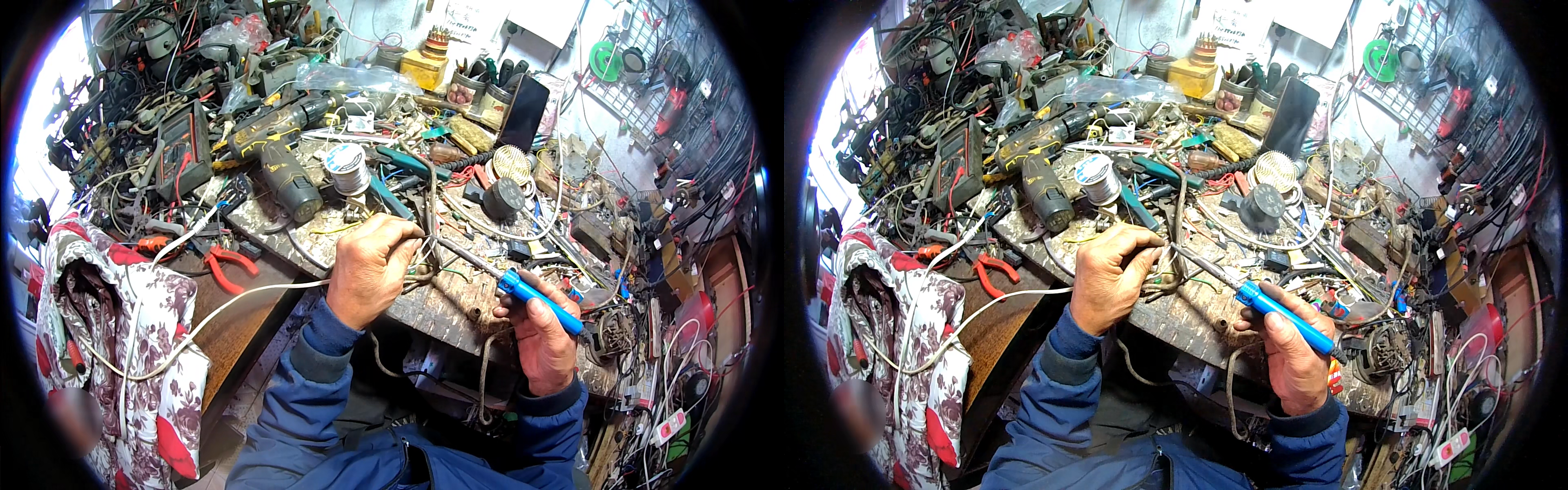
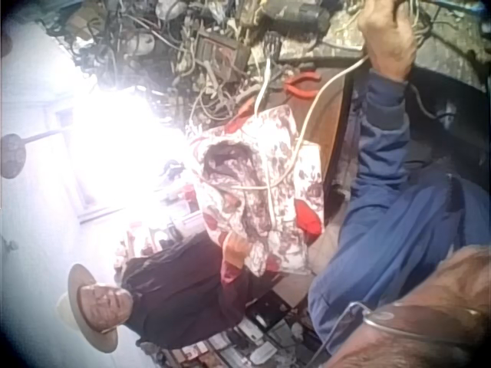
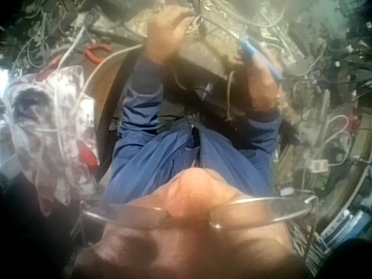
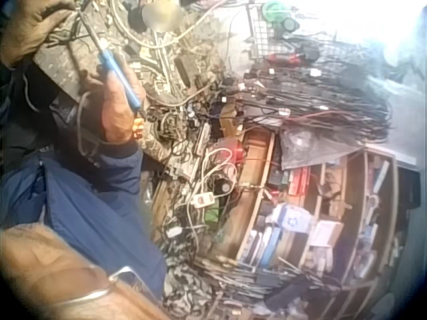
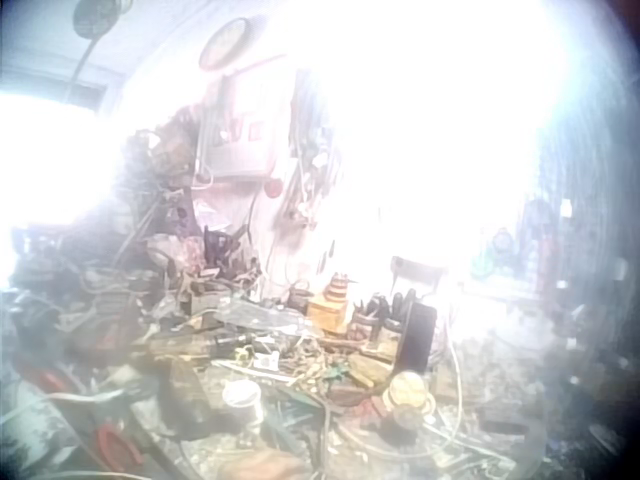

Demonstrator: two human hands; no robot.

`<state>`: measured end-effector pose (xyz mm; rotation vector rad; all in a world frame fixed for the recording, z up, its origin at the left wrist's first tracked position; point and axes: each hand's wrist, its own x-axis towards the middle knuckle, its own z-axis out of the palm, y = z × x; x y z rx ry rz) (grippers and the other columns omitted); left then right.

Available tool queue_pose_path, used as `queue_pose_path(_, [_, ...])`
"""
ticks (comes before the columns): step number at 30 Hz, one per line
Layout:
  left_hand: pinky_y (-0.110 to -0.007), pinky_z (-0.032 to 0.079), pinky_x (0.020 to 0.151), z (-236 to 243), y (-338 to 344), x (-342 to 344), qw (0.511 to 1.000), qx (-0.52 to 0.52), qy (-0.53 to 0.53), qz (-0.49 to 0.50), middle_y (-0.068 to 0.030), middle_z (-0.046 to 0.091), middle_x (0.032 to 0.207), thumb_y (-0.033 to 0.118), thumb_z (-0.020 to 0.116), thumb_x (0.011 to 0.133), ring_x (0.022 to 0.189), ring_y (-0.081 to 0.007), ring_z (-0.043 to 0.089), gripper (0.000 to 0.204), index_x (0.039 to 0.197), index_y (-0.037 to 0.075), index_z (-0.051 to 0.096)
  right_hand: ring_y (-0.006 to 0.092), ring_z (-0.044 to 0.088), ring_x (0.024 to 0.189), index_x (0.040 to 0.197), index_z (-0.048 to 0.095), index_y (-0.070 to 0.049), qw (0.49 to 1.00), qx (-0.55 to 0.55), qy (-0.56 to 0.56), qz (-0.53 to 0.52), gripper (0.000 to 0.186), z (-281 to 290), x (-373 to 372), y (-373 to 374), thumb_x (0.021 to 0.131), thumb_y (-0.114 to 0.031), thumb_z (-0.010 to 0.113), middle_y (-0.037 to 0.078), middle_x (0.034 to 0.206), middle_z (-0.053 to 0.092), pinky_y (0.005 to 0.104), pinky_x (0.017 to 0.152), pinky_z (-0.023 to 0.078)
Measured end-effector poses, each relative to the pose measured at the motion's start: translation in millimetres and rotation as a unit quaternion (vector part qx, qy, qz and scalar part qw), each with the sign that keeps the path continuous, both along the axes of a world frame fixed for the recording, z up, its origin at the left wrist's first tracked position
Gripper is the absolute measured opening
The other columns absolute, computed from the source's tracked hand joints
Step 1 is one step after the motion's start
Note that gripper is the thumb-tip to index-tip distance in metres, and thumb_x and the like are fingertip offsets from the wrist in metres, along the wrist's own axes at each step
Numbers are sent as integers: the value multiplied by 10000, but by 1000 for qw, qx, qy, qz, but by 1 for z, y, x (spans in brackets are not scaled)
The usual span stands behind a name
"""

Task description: The person uses a soldering iron to attach wires to a small black electrical component. They hold the component with one hand and apply the soldering iron with the other, working on a cluttered workbench filled with tools and electronic parts.

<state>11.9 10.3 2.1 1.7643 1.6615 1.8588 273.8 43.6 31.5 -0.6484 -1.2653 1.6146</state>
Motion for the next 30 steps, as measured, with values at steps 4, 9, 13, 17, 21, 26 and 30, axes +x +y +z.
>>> queue_pose_path(4, [-321,548,724,-1,1,0,1000,2,0,-1,-135,734,888,-59,735,872,783,-237,707,136,996,-14,767,281,739,1010,1364,607,114,1000,-2,-4,2,505,-1,0,1,969,-178,727,224,1164,728,429,901,630])
queue_pose_path(9, [-323,549,725,-1,1,0,1000,2,0,-1,-132,735,888,-54,737,876,785,-236,708,132,998,-12,767,282,738,1012,1365,607,113,1000,-2,-7,3,504,0,1,0,970,-176,725,224,1169,727,429,907,629])
queue_pose_path(13, [-323,551,725,-1,1,0,1000,1,0,-2,-130,738,891,-53,735,879,785,-235,708,132,1000,-11,768,303,741,1048,1368,592,142,1000,-7,13,20,479,-2,4,2,979,-114,707,250,1221,717,440,940,627])
queue_pose_path(17, [-322,550,723,0,1,0,1000,1,1,-2,-129,739,892,-52,736,879,785,-232,708,131,1000,-11,768,307,741,1054,1369,589,144,1000,-10,11,17,478,-2,4,2,980,-109,704,254,1227,715,441,941,627])
queue_pose_path(21, [-321,549,722,0,1,0,1000,-1,0,0,-130,738,891,-50,736,881,785,-230,708,126,998,-15,766,308,740,1062,1369,591,141,1000,-9,12,20,475,-1,4,2,980,-108,703,253,1230,714,444,943,625])
queue_pose_path(26, [-323,548,719,0,0,1,1000,-5,0,2,-132,736,891,-47,736,882,782,-232,706,123,999,-22,762,309,737,1069,1370,595,136,1000,-13,11,22,474,-1,4,2,979,-109,703,250,1228,715,447,952,621])
queue_pose_path(30, [-323,549,718,0,0,1,1000,1,0,6,-136,735,896,-49,733,884,783,-233,708,122,1001,-25,756,305,736,1066,1371,595,134,1000,-13,8,21,478,-1,4,2,979,-116,704,245,1227,716,446,953,620])
